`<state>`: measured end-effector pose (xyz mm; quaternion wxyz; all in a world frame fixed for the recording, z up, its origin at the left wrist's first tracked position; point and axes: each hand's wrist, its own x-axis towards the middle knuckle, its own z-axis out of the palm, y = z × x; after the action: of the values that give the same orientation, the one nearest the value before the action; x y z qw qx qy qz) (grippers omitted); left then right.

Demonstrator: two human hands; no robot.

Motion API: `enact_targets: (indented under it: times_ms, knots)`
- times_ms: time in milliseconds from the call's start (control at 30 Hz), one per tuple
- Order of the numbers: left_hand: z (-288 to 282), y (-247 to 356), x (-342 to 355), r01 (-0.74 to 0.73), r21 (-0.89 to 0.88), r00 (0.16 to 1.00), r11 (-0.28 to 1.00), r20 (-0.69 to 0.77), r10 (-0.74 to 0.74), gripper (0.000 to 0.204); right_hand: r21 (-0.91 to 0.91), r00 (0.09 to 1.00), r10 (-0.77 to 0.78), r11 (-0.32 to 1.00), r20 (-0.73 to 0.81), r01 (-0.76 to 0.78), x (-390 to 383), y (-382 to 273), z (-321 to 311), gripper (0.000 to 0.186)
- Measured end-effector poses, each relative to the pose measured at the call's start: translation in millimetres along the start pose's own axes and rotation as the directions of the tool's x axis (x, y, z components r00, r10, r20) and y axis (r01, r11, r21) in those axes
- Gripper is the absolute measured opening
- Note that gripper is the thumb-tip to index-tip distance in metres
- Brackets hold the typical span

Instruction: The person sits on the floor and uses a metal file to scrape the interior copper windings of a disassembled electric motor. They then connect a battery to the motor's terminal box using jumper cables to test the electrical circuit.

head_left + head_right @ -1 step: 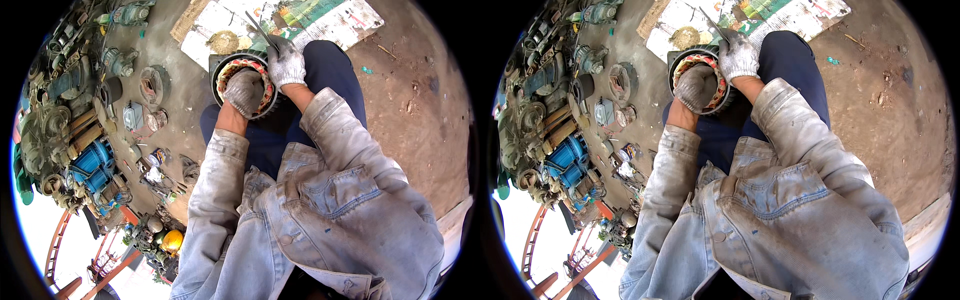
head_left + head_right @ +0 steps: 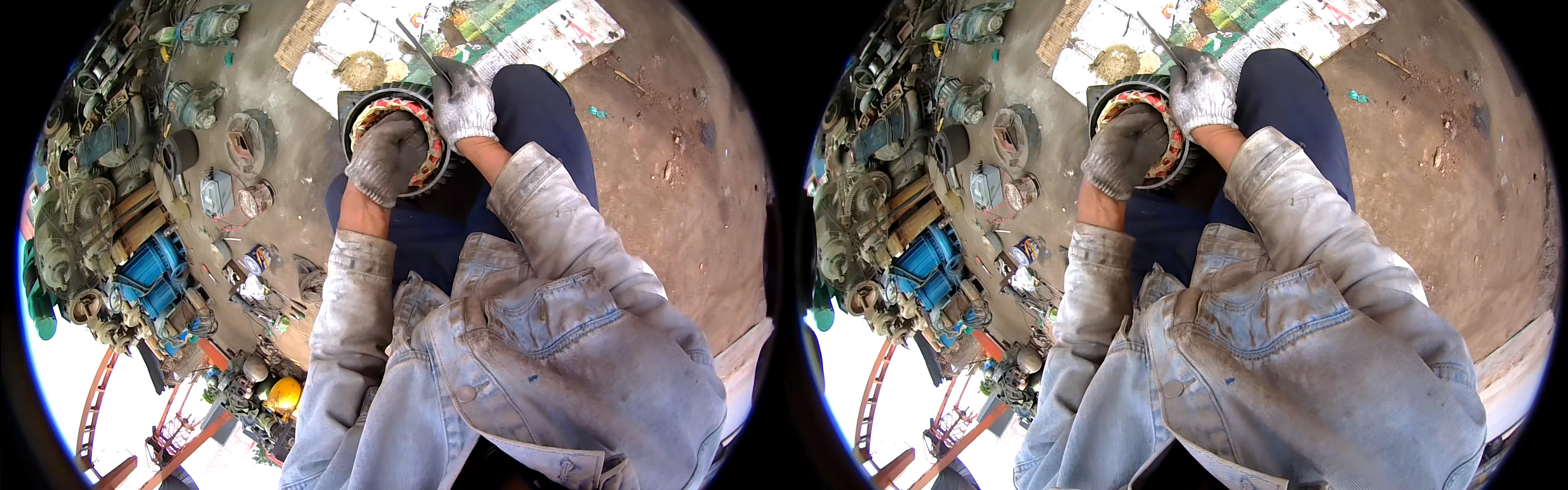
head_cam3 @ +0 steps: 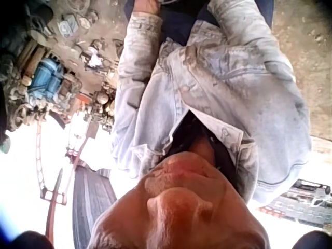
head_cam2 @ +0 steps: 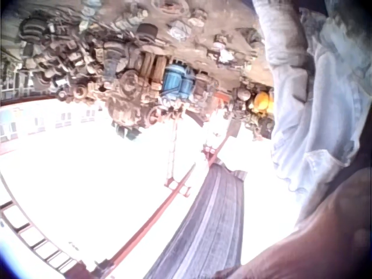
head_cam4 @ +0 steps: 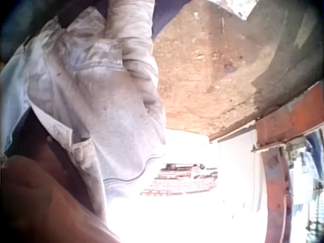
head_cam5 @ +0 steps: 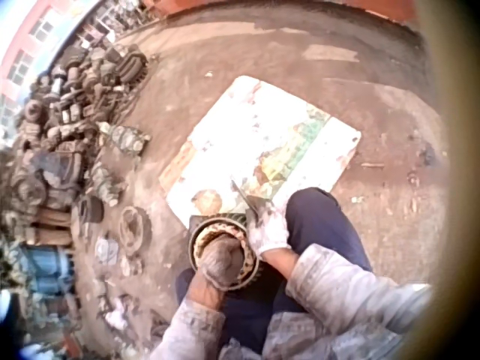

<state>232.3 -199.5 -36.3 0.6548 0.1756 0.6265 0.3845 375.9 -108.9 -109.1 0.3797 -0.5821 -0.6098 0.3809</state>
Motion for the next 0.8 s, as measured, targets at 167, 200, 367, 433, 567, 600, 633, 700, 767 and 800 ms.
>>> enact_targets:
  times_ms: [167,200,367,433,567,600,633,700,767,800]
  knots:
    - [-52,40,-85,-0.49,-0.333,0.81,0.806,-0.517,0.278,0.045,0.027,0.996,-0.079,0.996,-0.051,0.08,0,0,1,0.029]
    - [-58,40,-85,-0.499,-0.156,0.66,0.853,-0.706,0.257,0.05,0.02,0.995,-0.081,0.996,-0.056,0.082,-1,-2,3,0.029]
    - [-80,-14,-31,-0.268,-0.188,0.69,0.945,-0.722,0.052,0.067,0.029,0.989,-0.116,0.992,-0.096,0.119,-1,-15,-9,0.028]
    - [-94,-45,5,-0.189,-0.219,0.736,0.957,-0.677,-0.009,0.071,0.096,0.977,-0.205,0.973,-0.06,0.21,-7,-29,-23,0.027]
    - [-52,-33,22,-0.208,-0.422,0.826,0.882,-0.56,-0.073,0.068,0.079,0.923,-0.36,0.933,0.133,0.353,-42,-45,-56,0.028]
    - [-51,-29,22,-0.196,-0.441,0.839,0.876,-0.538,-0.083,0.066,0.081,0.908,-0.387,0.922,0.158,0.379,-53,-52,-65,0.027]
    - [-52,-29,22,-0.181,-0.457,0.851,0.871,-0.517,-0.095,0.065,0.041,0.901,-0.322,0.945,0.289,0.324,-63,-59,-74,0.028]
    - [-51,-30,24,-0.199,-0.465,0.827,0.862,-0.552,-0.107,0.063,0.002,0.867,-0.248,0.962,0.432,0.274,-76,-65,-84,0.027]
    - [-51,-30,25,-0.201,-0.486,0.82,0.851,-0.559,-0.125,0.059,-0.127,0.82,-0.114,0.967,0.561,0.221,-73,-70,-82,0.024]
    - [-58,-34,28,-0.194,-0.487,0.808,0.852,-0.572,-0.142,0.058,-0.187,0.783,-0.04,0.962,0.621,0.197,-72,-72,-80,0.022]
